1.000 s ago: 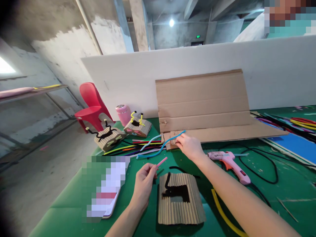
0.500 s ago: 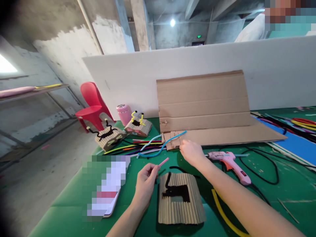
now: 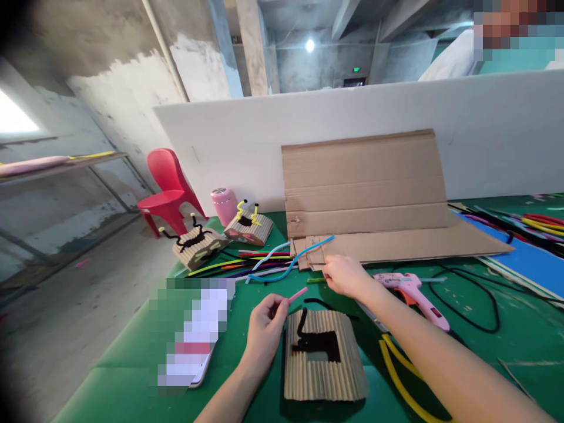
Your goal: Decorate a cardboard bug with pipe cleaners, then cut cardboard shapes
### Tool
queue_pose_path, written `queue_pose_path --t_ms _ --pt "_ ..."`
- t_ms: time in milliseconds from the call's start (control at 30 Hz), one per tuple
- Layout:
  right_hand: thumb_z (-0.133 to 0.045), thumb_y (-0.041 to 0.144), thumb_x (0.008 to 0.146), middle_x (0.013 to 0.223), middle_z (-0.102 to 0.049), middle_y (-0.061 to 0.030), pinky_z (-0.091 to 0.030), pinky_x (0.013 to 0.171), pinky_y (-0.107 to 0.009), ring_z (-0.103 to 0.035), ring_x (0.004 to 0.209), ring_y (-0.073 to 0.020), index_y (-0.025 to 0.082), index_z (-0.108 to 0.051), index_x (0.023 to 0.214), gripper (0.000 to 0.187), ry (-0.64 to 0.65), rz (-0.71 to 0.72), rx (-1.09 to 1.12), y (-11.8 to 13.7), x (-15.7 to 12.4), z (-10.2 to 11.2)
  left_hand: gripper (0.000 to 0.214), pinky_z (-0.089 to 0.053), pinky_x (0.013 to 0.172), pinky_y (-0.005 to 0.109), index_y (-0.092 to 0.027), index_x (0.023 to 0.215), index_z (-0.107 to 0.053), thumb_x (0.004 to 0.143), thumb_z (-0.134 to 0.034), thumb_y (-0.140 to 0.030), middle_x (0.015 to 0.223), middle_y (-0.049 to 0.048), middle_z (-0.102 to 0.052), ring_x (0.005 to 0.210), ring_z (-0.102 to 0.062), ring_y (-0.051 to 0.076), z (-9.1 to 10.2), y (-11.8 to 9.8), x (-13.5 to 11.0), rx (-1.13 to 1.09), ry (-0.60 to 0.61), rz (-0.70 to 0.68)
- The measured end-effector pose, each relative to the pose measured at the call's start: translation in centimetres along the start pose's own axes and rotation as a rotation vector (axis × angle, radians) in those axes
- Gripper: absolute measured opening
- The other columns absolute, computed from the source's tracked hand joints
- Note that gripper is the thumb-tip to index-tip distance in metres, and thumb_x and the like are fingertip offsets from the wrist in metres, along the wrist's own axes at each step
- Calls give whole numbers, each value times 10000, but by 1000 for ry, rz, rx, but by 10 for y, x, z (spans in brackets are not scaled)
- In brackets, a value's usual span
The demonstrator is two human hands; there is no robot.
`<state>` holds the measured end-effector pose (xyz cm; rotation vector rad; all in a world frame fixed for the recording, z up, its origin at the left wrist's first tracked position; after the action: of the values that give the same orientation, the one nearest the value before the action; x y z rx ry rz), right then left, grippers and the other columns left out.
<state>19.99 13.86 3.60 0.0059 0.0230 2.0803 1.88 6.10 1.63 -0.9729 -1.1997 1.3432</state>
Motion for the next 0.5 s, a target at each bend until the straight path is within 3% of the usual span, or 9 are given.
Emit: queue_pose_path --t_ms 133,300,500 --pt "-532 215 757 803 -594 -5 -384 547 -225 -574 639 -129 230 -654 738 125 1 74 123 2 -2 9 228 -279 485 224 -181 539 -495 732 -513 -302 502 -47 -397 494 -363 108 0 1 1 29 -6 -14" --pt "-530 272 779 795 -604 -25 -388 563 -238 -578 662 -151 213 -661 685 172 -39 85 173 6 11 18 219 -268 459 225 -188 553 -484 747 -488 -291 493 -47 -389 470 -358 109 1 3 1 97 -7 -43" --pt "-510 260 840 996 -597 -52 -435 761 -353 -560 904 -196 171 -556 1060 241 -114 109 175 32 58 18 189 -319 550 255 -194 548 -507 735 -488 -212 570 0 -479 578 -452 154 2 9 4 240 4 -153"
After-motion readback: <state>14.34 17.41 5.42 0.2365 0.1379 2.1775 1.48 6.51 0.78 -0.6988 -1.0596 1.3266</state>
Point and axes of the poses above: each hand's wrist, its own x-axis towards the middle knuckle, its own z-axis out of the back of the hand, y = z × x, the point moved 2 cm from there along x, towards the middle knuckle
